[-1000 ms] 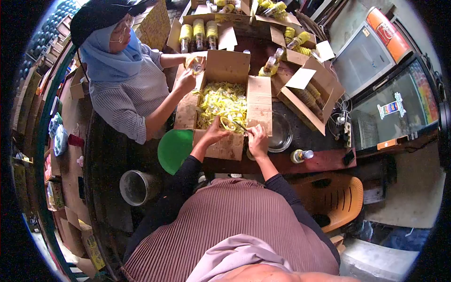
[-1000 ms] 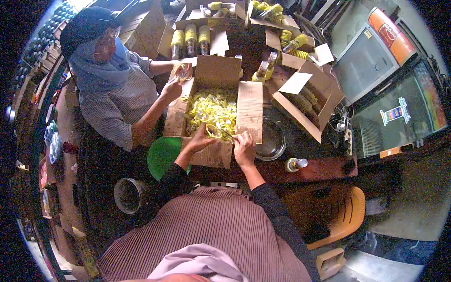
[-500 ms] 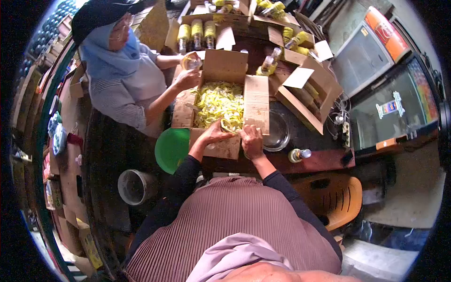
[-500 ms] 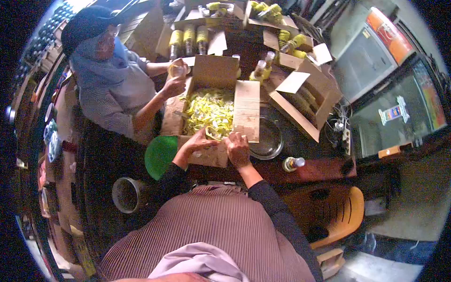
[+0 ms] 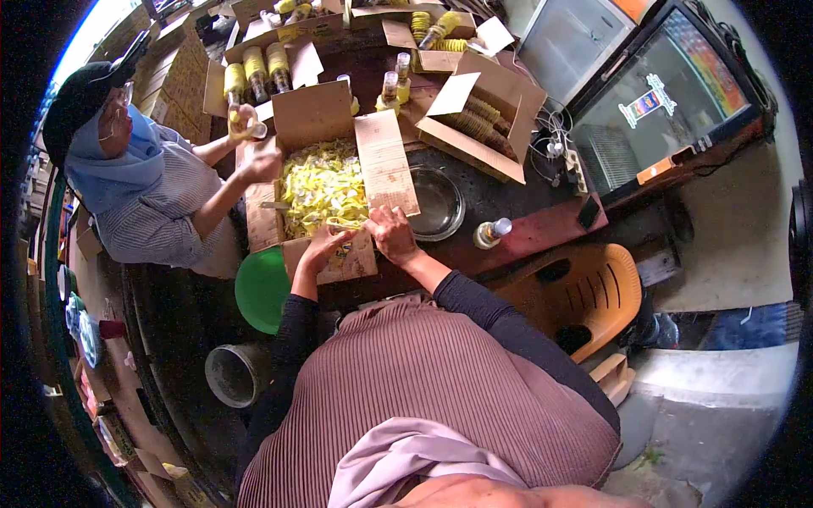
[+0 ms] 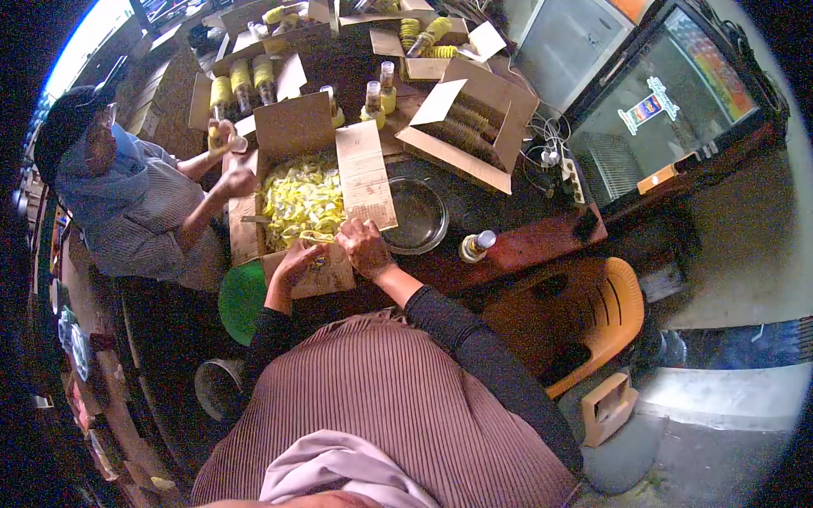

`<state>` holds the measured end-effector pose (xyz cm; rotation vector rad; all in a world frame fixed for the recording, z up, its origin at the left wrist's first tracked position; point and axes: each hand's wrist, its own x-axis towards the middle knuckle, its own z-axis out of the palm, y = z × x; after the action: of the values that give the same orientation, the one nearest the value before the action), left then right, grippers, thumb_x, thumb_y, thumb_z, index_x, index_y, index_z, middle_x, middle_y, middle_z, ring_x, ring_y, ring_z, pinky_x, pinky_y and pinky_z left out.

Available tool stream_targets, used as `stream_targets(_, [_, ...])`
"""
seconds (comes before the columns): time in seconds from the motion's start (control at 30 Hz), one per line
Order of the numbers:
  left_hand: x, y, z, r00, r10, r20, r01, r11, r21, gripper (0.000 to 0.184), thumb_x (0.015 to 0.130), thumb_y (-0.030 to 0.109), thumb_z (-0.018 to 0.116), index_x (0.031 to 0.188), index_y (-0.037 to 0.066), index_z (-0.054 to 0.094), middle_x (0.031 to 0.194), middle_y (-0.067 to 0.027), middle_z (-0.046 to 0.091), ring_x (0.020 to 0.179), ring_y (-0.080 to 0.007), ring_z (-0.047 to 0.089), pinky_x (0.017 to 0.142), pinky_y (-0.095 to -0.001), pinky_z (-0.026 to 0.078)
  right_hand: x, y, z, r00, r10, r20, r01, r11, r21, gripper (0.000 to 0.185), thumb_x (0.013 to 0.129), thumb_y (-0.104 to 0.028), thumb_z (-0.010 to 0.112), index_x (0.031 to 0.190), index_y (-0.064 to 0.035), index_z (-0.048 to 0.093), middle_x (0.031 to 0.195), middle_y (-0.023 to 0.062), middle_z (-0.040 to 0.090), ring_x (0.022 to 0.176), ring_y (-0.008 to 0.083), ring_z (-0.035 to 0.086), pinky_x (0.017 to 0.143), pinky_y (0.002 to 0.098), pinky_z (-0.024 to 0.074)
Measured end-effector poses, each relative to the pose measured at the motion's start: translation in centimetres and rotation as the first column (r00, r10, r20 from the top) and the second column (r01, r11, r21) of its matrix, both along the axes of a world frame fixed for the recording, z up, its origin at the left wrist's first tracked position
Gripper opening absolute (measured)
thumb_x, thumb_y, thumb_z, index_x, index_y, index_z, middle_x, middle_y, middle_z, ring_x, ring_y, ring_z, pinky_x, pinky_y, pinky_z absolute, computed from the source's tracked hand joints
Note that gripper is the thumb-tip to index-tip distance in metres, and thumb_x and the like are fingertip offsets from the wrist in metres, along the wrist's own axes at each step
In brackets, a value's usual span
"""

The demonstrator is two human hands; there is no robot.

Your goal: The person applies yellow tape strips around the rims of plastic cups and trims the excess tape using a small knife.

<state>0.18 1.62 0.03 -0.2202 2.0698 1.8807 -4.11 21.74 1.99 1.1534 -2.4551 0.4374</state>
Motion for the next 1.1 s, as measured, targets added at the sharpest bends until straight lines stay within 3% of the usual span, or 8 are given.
stream_targets(0.3, [-0.7,0.1,-2.9,0.987,0.02,0.157,-0.076,0.928,0.364,0.032,0.084,0.031,0.067,0.096,0.004,0.054,0.087,-0.0049,0.059,0.074,-0.0161,0.059,0.063,-0.0324,0.053,-0.4,0.4,-0.3,1.0,-0.007,0.013,0.008,0.994,-0.113,0.008,0.076,-0.011,0.057,0.081,-0.0132,0.063,0.088,0.0024,0.055,0.09,0.021,0.054,0.077,0.0375,0.0423])
stream_targets(0.43, [-0.1,1.5,1.0,0.951,0.126,0.281,-0.198,0.949,0.246,0.032,0.085,0.031,0.067,0.097,0.004,0.054,0.087,-0.0049,0.059,0.08,-0.0149,0.059,0.065,-0.0319,0.052,-0.7,1.0,-0.7,0.993,-0.052,0.11,0.062,0.994,-0.089,0.011,0.082,-0.015,0.054,0.08,-0.0102,0.064,0.089,0.0046,0.057,0.091,0.023,0.054,0.079,0.0386,0.0421])
stream_targets(0.5, [-0.4,1.4,-0.4,0.996,0.089,-0.011,-0.089,0.995,0.044,0.035,0.086,0.032,0.067,0.097,0.002,0.055,0.088,-0.0052,0.06,0.085,-0.0132,0.059,0.067,-0.0307,0.05,-0.7,1.3,-0.8,0.993,-0.057,0.106,0.067,0.993,-0.099,0.011,0.082,-0.015,0.054,0.08,-0.0098,0.064,0.089,0.0048,0.057,0.091,0.0231,0.054,0.079,0.0388,0.0421])
stream_targets(0.6, [-0.4,1.5,-0.2,0.987,0.011,-0.163,-0.004,0.999,0.045,0.039,0.085,0.033,0.068,0.102,0.001,0.055,0.091,-0.0063,0.061,0.087,-0.0128,0.057,0.07,-0.0289,0.048,-0.5,1.4,-0.6,0.988,-0.088,0.124,0.102,0.989,-0.109,0.011,0.083,-0.015,0.055,0.079,-0.0095,0.063,0.09,0.0051,0.057,0.091,0.0232,0.054,0.079,0.0389,0.0424])
stream_targets(0.7, [-0.8,1.6,1.4,0.998,-0.031,-0.059,0.016,0.97,-0.243,0.046,0.082,0.033,0.072,0.107,-0.001,0.055,0.095,-0.0086,0.063,0.087,-0.015,0.057,0.073,-0.0285,0.048,-0.4,1.3,-0.2,0.986,-0.1,0.137,0.113,0.99,-0.088,0.009,0.082,-0.015,0.056,0.079,-0.0098,0.063,0.089,0.0046,0.057,0.091,0.0229,0.054,0.079,0.0383,0.0428])
stream_targets(0.83, [-0.2,3.7,2.9,0.972,0.119,-0.204,-0.146,0.981,-0.126,0.059,0.075,0.038,0.077,0.108,-0.005,0.054,0.098,-0.0113,0.063,0.084,-0.0181,0.059,0.074,-0.0309,0.049,-0.3,1.1,-0.1,0.986,-0.112,0.121,0.127,0.984,-0.123,0.009,0.081,-0.017,0.056,0.079,-0.0102,0.062,0.088,0.0039,0.056,0.09,0.0224,0.054,0.077,0.0377,0.0428])
stream_targets(0.97, [-0.6,2.8,1.7,0.993,0.06,-0.104,-0.082,0.972,-0.22,0.059,0.075,0.037,0.077,0.11,-0.004,0.054,0.1,-0.0107,0.063,0.083,-0.0153,0.058,0.071,-0.0293,0.048,-0.2,1.3,-0.1,0.995,-0.094,0.033,0.095,0.995,-0.03,0.011,0.082,-0.017,0.055,0.079,-0.0106,0.062,0.087,0.0037,0.055,0.089,0.0219,0.053,0.075,0.0373,0.0419])
stream_targets(1.1, [-0.5,2.7,1.9,0.991,0.121,0.052,-0.125,0.989,0.076,0.05,0.075,0.035,0.076,0.106,0.0,0.058,0.09,-0.0063,0.062,0.079,-0.0105,0.057,0.066,-0.0268,0.048,-0.2,1.3,0.1,0.998,-0.067,-0.011,0.066,0.994,-0.084,0.011,0.082,-0.018,0.054,0.079,-0.0112,0.062,0.087,0.0037,0.055,0.09,0.0215,0.053,0.075,0.0371,0.0413])
